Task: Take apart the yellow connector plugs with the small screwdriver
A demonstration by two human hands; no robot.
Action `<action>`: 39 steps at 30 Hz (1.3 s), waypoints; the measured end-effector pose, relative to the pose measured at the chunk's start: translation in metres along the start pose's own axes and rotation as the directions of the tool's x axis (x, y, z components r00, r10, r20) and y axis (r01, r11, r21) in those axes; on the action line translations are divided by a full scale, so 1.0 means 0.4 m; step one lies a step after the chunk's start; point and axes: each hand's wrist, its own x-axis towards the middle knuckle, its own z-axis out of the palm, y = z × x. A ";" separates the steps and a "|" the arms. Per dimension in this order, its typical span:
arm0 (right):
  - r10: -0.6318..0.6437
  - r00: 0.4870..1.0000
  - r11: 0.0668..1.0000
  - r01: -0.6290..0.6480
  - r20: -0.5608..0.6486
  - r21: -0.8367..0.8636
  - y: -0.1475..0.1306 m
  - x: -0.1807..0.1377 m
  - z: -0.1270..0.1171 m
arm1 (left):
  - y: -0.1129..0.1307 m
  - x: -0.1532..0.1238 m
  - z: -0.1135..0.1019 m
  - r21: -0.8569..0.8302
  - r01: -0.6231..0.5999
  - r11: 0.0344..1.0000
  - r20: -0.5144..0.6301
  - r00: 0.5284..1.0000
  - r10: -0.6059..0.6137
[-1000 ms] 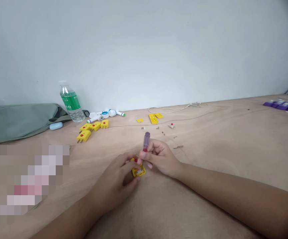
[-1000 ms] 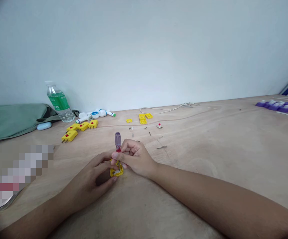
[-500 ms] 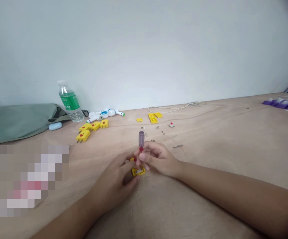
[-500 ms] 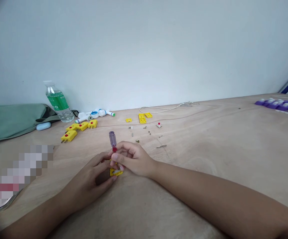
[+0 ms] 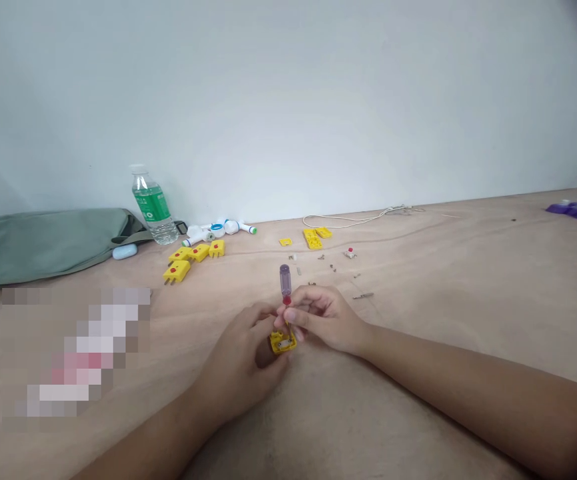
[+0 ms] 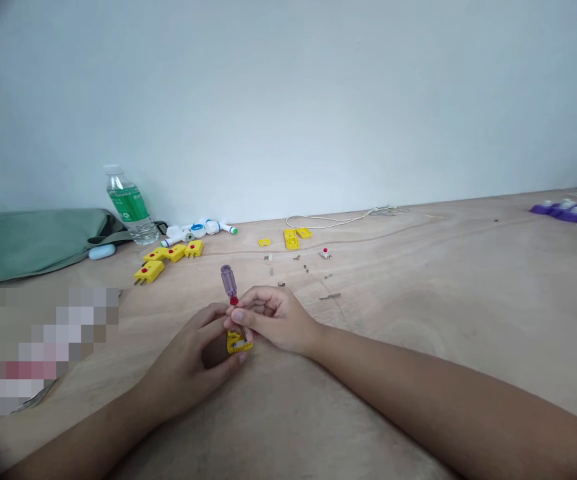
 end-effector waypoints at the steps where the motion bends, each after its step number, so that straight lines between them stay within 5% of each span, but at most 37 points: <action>1: -0.009 1.000 1.000 0.009 0.006 -0.028 0.000 -0.001 0.000 | 0.002 0.002 0.003 -0.004 0.008 1.000 -0.015 1.000 -0.008; 13: -0.123 0.989 0.972 0.137 0.084 -0.192 0.005 -0.010 -0.003 | 0.006 0.009 0.011 -0.038 0.015 0.999 -0.076 0.997 -0.018; 27: -0.255 0.912 0.957 0.191 -0.320 -0.218 -0.014 0.017 -0.028 | -0.006 0.009 0.018 -0.024 0.078 0.997 -0.161 0.984 -0.080; 33: -0.338 0.852 0.937 0.268 -0.400 -0.222 -0.063 0.044 -0.066 | -0.041 0.028 0.000 -0.229 0.171 0.958 -0.245 0.942 -0.227; 39: -0.375 0.794 0.927 0.318 -0.478 -0.200 -0.101 0.072 -0.140 | -0.067 0.038 -0.006 -0.438 0.261 0.860 -0.199 0.905 -0.375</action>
